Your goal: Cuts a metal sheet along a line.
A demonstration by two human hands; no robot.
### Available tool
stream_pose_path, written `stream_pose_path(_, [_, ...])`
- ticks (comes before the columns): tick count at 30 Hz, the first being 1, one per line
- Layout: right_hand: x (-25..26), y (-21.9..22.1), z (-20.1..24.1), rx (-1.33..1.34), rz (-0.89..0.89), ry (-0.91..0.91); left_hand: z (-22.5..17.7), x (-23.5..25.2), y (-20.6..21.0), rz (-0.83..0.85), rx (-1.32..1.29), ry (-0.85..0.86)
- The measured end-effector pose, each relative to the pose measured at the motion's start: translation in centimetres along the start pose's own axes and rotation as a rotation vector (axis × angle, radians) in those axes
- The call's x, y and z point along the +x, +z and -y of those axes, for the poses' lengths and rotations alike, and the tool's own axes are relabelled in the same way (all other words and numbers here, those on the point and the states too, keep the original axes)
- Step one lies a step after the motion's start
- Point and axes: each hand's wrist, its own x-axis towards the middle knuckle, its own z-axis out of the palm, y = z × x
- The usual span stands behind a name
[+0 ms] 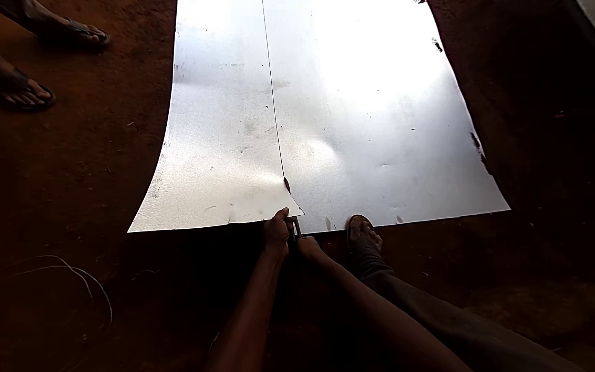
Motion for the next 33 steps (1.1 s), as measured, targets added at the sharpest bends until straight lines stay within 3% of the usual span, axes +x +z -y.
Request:
stream_pose_path(6, [-1.4,-1.5,0.7,-0.349,-0.013,-0.196,-0.4,-0.5,0.4,-0.007,0.000,0.008])
stream_pose_path(14, [-2.6,-1.6,2.6,0.045,0.103,-0.232,-0.5,-0.7,0.6,0.015,-0.003,0.021])
stream_pose_path(33, [-1.0,-1.3,2.6,0.021,0.160,-0.043,-0.6,-0.1,0.4,-0.002,-0.009,-0.007])
